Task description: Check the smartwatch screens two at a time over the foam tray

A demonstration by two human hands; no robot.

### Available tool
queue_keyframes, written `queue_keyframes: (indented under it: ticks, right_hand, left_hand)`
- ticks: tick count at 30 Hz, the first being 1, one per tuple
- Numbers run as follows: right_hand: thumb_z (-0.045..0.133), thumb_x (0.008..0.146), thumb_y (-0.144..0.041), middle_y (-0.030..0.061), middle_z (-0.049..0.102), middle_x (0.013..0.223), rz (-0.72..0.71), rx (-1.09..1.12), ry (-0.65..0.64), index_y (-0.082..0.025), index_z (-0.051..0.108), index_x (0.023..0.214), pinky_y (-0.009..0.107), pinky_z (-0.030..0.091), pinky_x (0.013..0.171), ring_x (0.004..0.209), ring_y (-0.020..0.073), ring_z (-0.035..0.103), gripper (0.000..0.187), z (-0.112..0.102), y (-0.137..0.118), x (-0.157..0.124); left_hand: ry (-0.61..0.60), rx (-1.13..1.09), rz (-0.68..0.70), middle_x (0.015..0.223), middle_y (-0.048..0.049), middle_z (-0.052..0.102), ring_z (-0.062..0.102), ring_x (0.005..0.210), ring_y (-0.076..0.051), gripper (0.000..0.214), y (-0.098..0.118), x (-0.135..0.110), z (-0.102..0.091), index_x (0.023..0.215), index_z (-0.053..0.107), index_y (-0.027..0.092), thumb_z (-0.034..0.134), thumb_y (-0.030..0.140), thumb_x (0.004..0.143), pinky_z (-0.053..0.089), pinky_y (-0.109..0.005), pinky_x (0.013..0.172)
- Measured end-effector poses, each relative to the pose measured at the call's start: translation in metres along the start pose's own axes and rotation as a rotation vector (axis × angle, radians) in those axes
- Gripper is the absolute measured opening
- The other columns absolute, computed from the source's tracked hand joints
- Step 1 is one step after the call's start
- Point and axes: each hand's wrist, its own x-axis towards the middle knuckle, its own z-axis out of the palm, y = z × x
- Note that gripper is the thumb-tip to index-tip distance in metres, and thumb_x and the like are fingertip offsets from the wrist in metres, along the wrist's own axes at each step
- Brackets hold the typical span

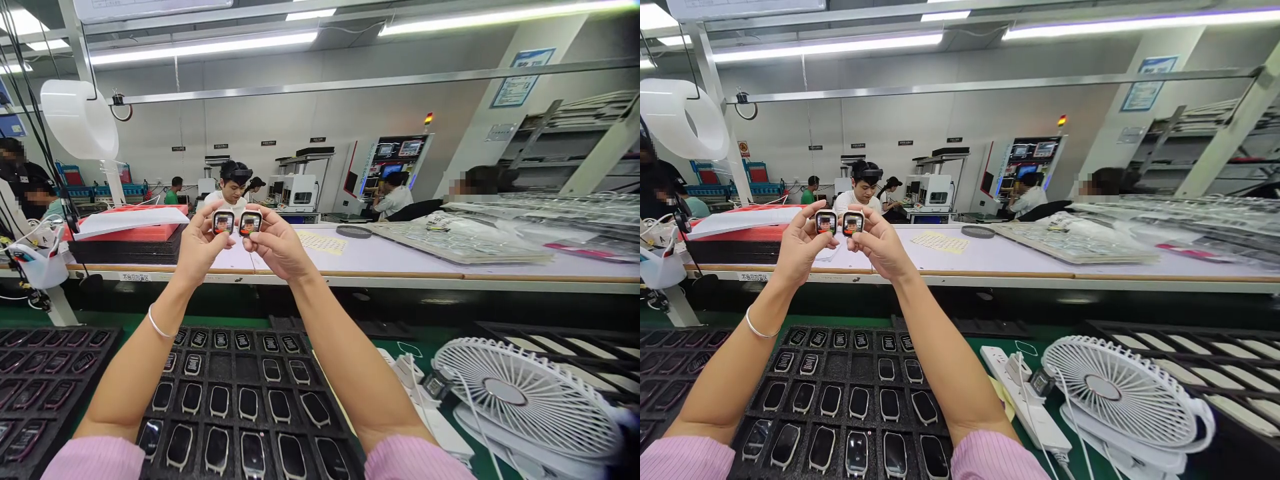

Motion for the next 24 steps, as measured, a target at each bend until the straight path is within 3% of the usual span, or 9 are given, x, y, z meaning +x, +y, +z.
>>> queue_keyframes:
  ticks: [10,15,24]
  right_hand:
    - [0.076,0.069,-0.018,0.0005,0.069,0.098,-0.003,-0.022,-0.003,-0.025,0.058,0.115,0.027,0.048,0.059,0.061,0.0095,0.055,0.05,-0.004,0.004,-0.006]
    - [0.074,0.069,-0.016,-0.0008,0.068,0.095,0.113,0.013,0.07,-0.024,0.059,0.116,0.026,0.049,0.059,0.06,0.0088,0.057,0.05,-0.001,0.02,-0.043]
    - [0.07,0.07,-0.013,0.0009,0.066,0.097,0.371,0.121,0.128,-0.024,0.061,0.115,0.027,0.05,0.06,0.06,0.0091,0.059,0.048,-0.003,0.06,-0.117]
  left_hand:
    - [-0.017,0.016,0.011,0.089,0.0009,0.069,0.064,0.061,-0.008,0.053,-0.002,-0.007,0.001,0.122,0.06,0.022,0.072,0.016,0.072,0.058,-0.024,0.064]
    - [0.002,-0.045,-0.169,0.084,0.0031,0.066,0.065,0.061,-0.008,0.057,-0.009,-0.045,-0.001,0.124,0.059,0.021,0.076,0.016,0.069,0.058,-0.023,0.064]
    - [-0.063,-0.051,-0.521,0.098,-0.0016,0.068,0.066,0.067,-0.009,0.058,-0.027,-0.119,-0.014,0.126,0.057,0.02,0.075,0.015,0.072,0.06,-0.025,0.069]
